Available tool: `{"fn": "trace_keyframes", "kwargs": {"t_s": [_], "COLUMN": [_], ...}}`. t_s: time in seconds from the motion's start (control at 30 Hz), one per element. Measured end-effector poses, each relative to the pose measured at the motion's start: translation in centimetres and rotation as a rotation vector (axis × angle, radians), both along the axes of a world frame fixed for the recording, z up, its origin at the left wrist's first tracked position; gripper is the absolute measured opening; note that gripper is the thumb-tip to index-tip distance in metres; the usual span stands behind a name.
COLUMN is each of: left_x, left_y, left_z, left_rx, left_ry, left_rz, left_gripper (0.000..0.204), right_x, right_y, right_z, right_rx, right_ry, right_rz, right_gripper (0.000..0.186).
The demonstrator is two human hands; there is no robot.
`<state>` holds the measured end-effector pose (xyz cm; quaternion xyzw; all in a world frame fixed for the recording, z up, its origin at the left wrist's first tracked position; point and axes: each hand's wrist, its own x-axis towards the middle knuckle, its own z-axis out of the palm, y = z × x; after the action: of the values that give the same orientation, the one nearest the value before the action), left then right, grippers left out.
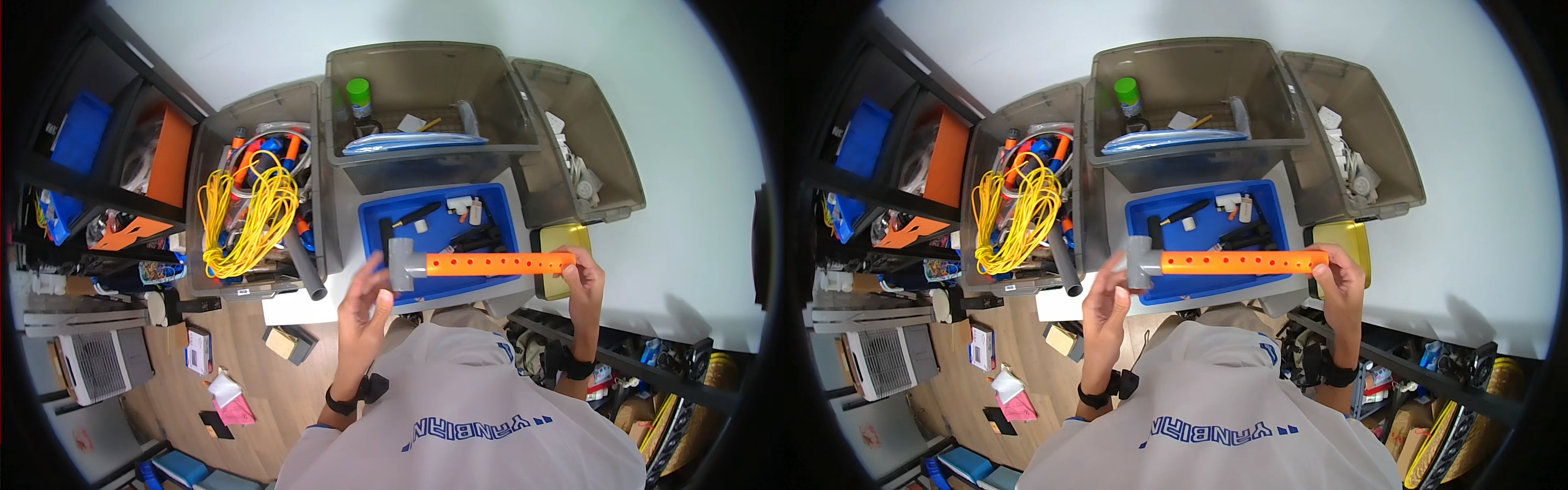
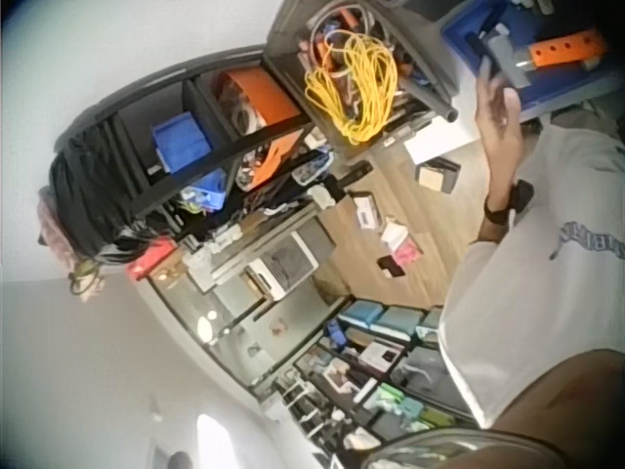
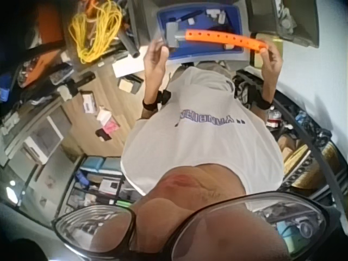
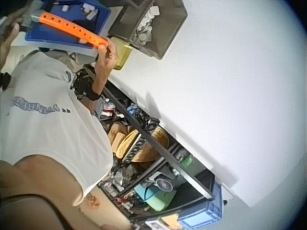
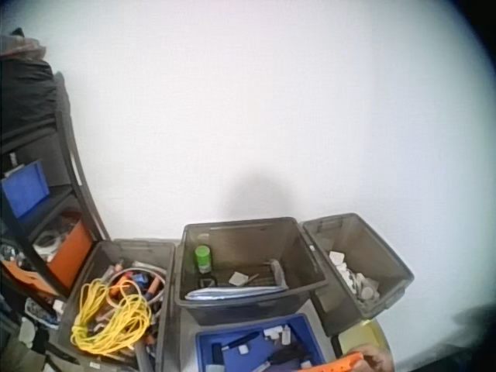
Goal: The person sorts various items by hand, moving a blue folder, a yellow rod, a red tube, and a metal hose between bins. They then handle a yellow cord, a white tube, a remote, a USB drive, and a black camera, placing them into a blue tray or a large bin.
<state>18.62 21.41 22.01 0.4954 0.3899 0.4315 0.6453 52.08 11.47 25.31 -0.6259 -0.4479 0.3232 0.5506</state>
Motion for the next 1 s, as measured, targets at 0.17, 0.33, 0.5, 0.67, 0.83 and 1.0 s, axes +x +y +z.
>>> {"fn": "trace_keyframes", "kwargs": {"t_s": [0.17,0.33,0.5,0.67,0.83,1.0], "left_x": [-1.3,-3.3,-4.0,-3.9,-7.3,-12.3], "left_y": [0.4,1.5,1.0,-0.6,-2.3,-4.6], "left_z": [-0.5,-0.6,-0.5,0.2,2.2,4.9], "left_rx": [-0.222,-0.285,-0.198,0.089,0.187,0.432], "left_ry": [-0.035,0.001,0.045,0.146,0.436,0.787], "left_rz": [-0.089,-0.137,-0.093,0.143,0.488,0.782], "left_gripper": [0.041,0.037,0.035,0.038,0.036,0.037], "right_x": [-0.3,0.0,0.9,1.0,1.5,2.1], "right_y": [0.2,1.3,3.2,5.7,8.3,9.3], "right_z": [-0.9,-1.6,-2.5,-2.9,-4.1,-5.9], "right_rx": [-0.112,-0.172,-0.228,-0.252,-0.27,-0.31], "right_ry": [0.002,0.03,0.066,0.04,-0.059,-0.035], "right_rz": [0.076,0.242,0.354,0.385,0.383,0.413], "right_gripper": [0.025,0.025,0.031,0.046,0.048,0.042]}}
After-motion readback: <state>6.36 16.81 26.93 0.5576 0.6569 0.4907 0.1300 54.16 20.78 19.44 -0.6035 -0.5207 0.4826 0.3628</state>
